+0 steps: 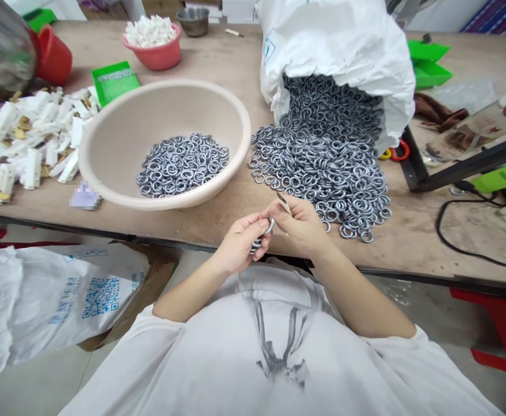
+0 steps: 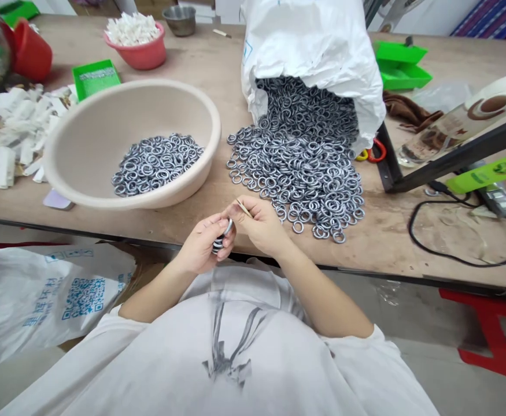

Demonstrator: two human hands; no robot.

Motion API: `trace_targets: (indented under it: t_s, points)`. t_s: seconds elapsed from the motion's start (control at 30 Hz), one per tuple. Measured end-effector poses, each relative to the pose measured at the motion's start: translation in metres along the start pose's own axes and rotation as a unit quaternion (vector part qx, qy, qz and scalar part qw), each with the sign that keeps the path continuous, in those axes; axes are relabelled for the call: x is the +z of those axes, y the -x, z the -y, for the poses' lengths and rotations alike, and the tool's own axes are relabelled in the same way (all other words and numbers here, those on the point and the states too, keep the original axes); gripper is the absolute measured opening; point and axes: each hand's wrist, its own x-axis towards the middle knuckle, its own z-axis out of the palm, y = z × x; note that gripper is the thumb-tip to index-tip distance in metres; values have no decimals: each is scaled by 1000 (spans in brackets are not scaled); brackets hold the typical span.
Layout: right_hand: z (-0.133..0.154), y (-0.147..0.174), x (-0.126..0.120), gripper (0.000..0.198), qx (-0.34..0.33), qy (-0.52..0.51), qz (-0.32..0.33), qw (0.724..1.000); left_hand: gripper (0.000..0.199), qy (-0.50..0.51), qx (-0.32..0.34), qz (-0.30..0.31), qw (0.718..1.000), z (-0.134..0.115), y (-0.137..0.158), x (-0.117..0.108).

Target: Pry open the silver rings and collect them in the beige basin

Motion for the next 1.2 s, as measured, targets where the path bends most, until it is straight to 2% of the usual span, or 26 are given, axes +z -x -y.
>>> trace_targets:
  t_s: [0.07, 0.13, 0.17, 0.23, 0.3, 0.37, 0.4, 0.47, 0.5, 0.57, 0.63, 0.67, 0.7, 0.73, 0.77, 0.8, 0.87, 0.97, 1.03, 1.1, 1.2]
  points:
    - [-7, -23, -8, 49, -48, 89, -44, 994, 41, -70, 76, -20, 994, -28, 2, -4]
    - [-18, -45, -16, 44, -69, 189, -76, 977, 38, -185, 199, -76, 959, -65, 4, -10]
    - [-24, -54, -20, 41, -60, 228, -76, 969, 34, -260, 248, -121, 925, -84, 5, -13]
    - [-35, -65, -22, 36, -33, 276, -48, 959, 26, -440, 295, -202, 824, -117, 1, -21]
    - [-41, -69, -20, 31, -31, 341, -12, 939, 21, -609, 263, -255, 703, -138, -8, -30]
    - [-43, -67, -15, 27, -38, 406, 9, 913, 27, -728, 190, -265, 603, -146, -18, -41]
    - [-42, -65, -13, 26, -41, 434, 14, 900, 31, -764, 160, -263, 567, -147, -23, -45]
    - [-39, -63, -11, 23, -47, 474, 17, 879, 34, -798, 143, -262, 524, -143, -26, -51]
    - [-37, -62, -12, 21, -52, 488, 18, 871, 31, -798, 161, -269, 516, -139, -25, -51]
    - [-33, -63, -20, 18, -65, 503, 3, 862, 22, -769, 234, -283, 524, -129, -17, -43]
    - [-29, -64, -38, 16, -79, 498, -48, 862, 18, -716, 319, -255, 566, -113, -8, -27]
    - [-27, -64, -50, 16, -86, 491, -89, 863, 18, -691, 352, -206, 597, -103, -7, -17]
    - [-25, -64, -63, 21, -95, 479, -130, 863, 18, -673, 363, -132, 631, -92, -9, -7]
    - [-24, -64, -76, 25, -102, 471, -168, 860, 20, -663, 348, -57, 660, -80, -16, 1]
    - [-23, -64, -88, 28, -103, 472, -209, 851, 22, -658, 325, -15, 679, -70, -28, 7]
    - [-22, -63, -99, 29, -96, 477, -245, 838, 25, -656, 305, -14, 690, -60, -46, 10]
    - [-24, -62, -113, 27, -80, 494, -282, 818, 30, -652, 281, -69, 701, -46, -92, 8]
    - [-31, -60, -118, 22, -56, 537, -284, 792, 46, -646, 216, -183, 709, -41, -167, -10]
    - [-38, -59, -114, 27, -32, 562, -276, 779, 57, -642, 152, -244, 711, -44, -202, -23]
    - [-43, -58, -109, 35, 1, 582, -246, 776, 58, -655, 111, -247, 705, -46, -219, -31]
    - [-49, -57, -104, 41, 15, 585, -208, 784, 56, -679, 108, -210, 695, -39, -219, -35]
